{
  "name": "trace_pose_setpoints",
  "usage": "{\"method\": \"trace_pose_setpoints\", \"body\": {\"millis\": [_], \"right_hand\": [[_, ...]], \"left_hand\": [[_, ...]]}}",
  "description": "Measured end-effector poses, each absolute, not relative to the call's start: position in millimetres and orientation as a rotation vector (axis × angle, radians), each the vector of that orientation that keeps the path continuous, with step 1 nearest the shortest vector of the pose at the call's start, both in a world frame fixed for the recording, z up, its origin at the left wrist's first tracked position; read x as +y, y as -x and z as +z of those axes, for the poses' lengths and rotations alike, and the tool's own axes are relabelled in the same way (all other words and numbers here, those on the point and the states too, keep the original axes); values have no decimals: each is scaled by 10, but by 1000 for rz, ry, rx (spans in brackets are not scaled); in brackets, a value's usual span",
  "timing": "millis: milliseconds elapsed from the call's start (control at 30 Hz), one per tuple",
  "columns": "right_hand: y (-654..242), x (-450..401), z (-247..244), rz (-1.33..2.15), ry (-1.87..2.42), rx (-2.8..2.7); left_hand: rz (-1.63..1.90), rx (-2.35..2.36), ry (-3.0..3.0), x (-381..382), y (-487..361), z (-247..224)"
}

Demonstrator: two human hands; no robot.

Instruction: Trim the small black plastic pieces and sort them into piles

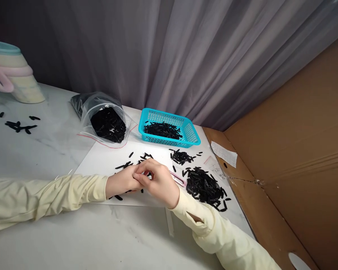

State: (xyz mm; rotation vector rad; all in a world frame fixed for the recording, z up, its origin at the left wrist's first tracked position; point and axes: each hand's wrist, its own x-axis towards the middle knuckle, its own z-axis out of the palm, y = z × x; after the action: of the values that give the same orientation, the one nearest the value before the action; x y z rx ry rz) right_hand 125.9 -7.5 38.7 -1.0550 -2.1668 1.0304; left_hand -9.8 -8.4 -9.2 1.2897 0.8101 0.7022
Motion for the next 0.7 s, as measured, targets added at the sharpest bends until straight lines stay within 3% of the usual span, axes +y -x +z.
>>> {"method": "trace_pose_setpoints", "body": {"millis": [200,500,700], "right_hand": [[-1499,-143,318,1522,1084,-1533],[-1788,-229,102,1881,1038,-1383],[-1725,-261,139,1835,1014,-1317]], "left_hand": [[568,844,-1329,-90,121,-14],[482,861,-1272,-98,130,24],[452,887,-1273,-87,117,19]]}}
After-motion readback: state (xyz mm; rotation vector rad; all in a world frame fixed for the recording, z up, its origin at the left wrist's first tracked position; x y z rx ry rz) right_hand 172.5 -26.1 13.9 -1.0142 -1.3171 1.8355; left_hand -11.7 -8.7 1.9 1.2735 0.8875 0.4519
